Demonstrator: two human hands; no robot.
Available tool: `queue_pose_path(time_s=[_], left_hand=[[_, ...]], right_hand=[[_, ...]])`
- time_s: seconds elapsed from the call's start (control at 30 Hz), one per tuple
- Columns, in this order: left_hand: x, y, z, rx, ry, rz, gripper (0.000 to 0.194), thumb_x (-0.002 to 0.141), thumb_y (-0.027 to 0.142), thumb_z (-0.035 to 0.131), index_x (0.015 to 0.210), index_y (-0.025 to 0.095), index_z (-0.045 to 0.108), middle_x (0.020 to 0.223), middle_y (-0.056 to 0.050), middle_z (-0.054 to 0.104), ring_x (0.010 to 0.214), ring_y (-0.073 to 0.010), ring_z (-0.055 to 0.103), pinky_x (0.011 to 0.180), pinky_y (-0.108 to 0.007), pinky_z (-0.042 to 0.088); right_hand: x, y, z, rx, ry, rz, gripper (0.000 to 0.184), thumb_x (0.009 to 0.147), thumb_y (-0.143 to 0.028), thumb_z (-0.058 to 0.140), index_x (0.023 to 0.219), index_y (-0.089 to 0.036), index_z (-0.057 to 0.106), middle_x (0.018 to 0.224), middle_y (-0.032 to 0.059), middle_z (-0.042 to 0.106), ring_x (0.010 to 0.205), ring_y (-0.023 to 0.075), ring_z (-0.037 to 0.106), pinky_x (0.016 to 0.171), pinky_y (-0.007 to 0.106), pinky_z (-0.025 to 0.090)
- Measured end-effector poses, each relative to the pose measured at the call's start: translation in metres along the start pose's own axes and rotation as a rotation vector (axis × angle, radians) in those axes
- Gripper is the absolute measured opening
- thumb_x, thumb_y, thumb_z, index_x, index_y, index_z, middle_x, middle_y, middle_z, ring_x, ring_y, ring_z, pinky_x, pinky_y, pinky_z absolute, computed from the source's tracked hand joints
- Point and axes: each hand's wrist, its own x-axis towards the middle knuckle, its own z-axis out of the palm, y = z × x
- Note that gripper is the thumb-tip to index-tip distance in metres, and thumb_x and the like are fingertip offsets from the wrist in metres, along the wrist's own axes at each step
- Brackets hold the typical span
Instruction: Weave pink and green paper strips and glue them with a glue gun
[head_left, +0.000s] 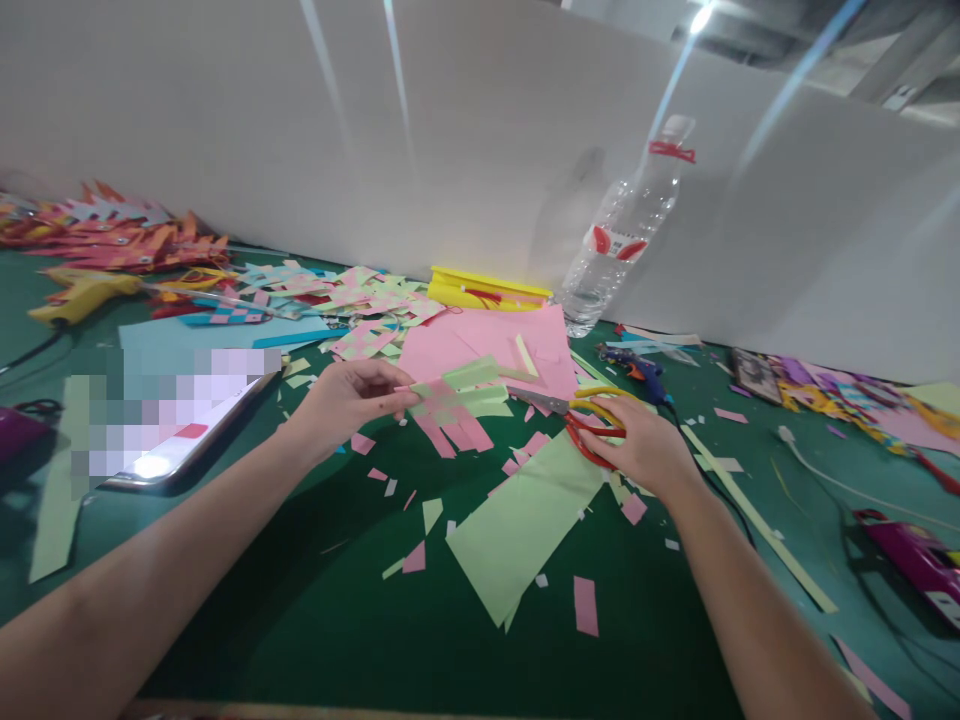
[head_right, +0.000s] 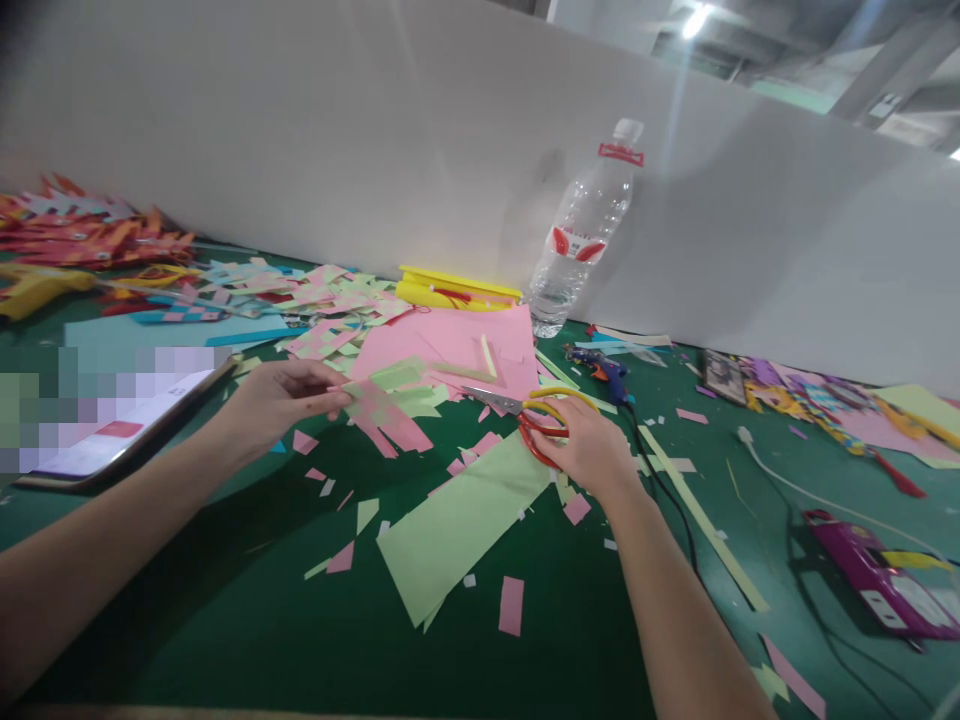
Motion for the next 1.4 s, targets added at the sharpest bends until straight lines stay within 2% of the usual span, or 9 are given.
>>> queue_pose_path(time_s=[0.23,0.43,0.53,0.7,0.9,1.03,1.23,1.4], left_hand=[[0.000,0.002,0.001,0.024,-0.036,0.034,0.018,0.063,0.035,0.076,0.074,0.022,0.071,0.084,-0.003,0.070,0.075,-0.0176,0.065,0.072,-0.030,0.056],[-0.001,-0.001,0.002,0.067,-0.214,0.070,0.023,0.069,0.035,0.072,0.088,0.022,0.070,0.101,-0.005,0.068,0.089,-0.0196,0.064,0.084,-0.033,0.053],[0.000,-0.004,0.003,0.092,-0.276,0.063,0.023,0.074,0.038,0.067,0.092,0.023,0.070,0.104,-0.005,0.068,0.093,-0.0199,0.063,0.086,-0.034,0.051],[0.001,-0.002,0.005,0.186,-0.253,-0.037,0.029,0.075,0.046,0.063,0.089,0.022,0.069,0.097,-0.006,0.070,0.089,-0.0208,0.064,0.084,-0.036,0.051],[0.002,-0.004,0.004,0.284,-0.190,-0.026,0.033,0.072,0.046,0.065,0.092,0.021,0.064,0.101,-0.007,0.067,0.085,-0.0209,0.065,0.074,-0.034,0.055],[0.002,-0.008,0.001,0.302,-0.152,-0.076,0.036,0.073,0.046,0.065,0.099,0.021,0.058,0.105,-0.008,0.066,0.086,-0.0222,0.066,0.066,-0.032,0.056],[0.003,-0.006,0.001,0.248,-0.058,-0.062,0.040,0.070,0.042,0.069,0.099,0.018,0.055,0.102,-0.008,0.066,0.083,-0.0198,0.066,0.071,-0.033,0.055],[0.004,-0.007,0.001,0.157,-0.110,-0.051,0.040,0.068,0.038,0.071,0.098,0.019,0.054,0.090,-0.007,0.070,0.086,-0.0224,0.067,0.080,-0.038,0.054]], right_hand=[[0.001,-0.001,-0.001,-0.021,0.007,0.013,0.037,0.080,-0.040,0.054,0.112,-0.023,0.060,0.111,0.0069,0.065,0.097,0.0250,0.063,0.069,0.034,0.056],[0.000,-0.002,-0.001,-0.022,-0.002,0.019,0.038,0.080,-0.040,0.053,0.114,-0.024,0.060,0.112,0.0065,0.064,0.097,0.0250,0.063,0.067,0.034,0.055],[0.000,-0.001,-0.001,-0.040,-0.019,0.047,0.040,0.080,-0.042,0.053,0.113,-0.021,0.060,0.112,0.0083,0.064,0.097,0.0259,0.063,0.066,0.034,0.055],[0.000,0.000,0.000,-0.042,-0.027,0.062,0.040,0.079,-0.043,0.053,0.111,-0.021,0.061,0.113,0.0088,0.064,0.096,0.0267,0.063,0.067,0.036,0.056],[0.000,0.002,-0.001,-0.036,-0.026,0.049,0.041,0.078,-0.045,0.053,0.112,-0.023,0.060,0.113,0.0087,0.064,0.098,0.0278,0.063,0.068,0.038,0.056],[0.000,0.000,-0.002,0.000,-0.015,0.004,0.040,0.079,-0.043,0.052,0.113,-0.024,0.060,0.113,0.0078,0.064,0.098,0.0271,0.063,0.071,0.038,0.056],[0.000,-0.002,-0.003,0.014,-0.050,0.027,0.041,0.079,-0.044,0.052,0.113,-0.022,0.060,0.113,0.0088,0.064,0.100,0.0277,0.062,0.071,0.038,0.056],[0.000,-0.001,-0.002,0.014,-0.053,0.031,0.041,0.079,-0.043,0.052,0.115,-0.023,0.059,0.113,0.0078,0.063,0.100,0.0267,0.062,0.071,0.037,0.056]])
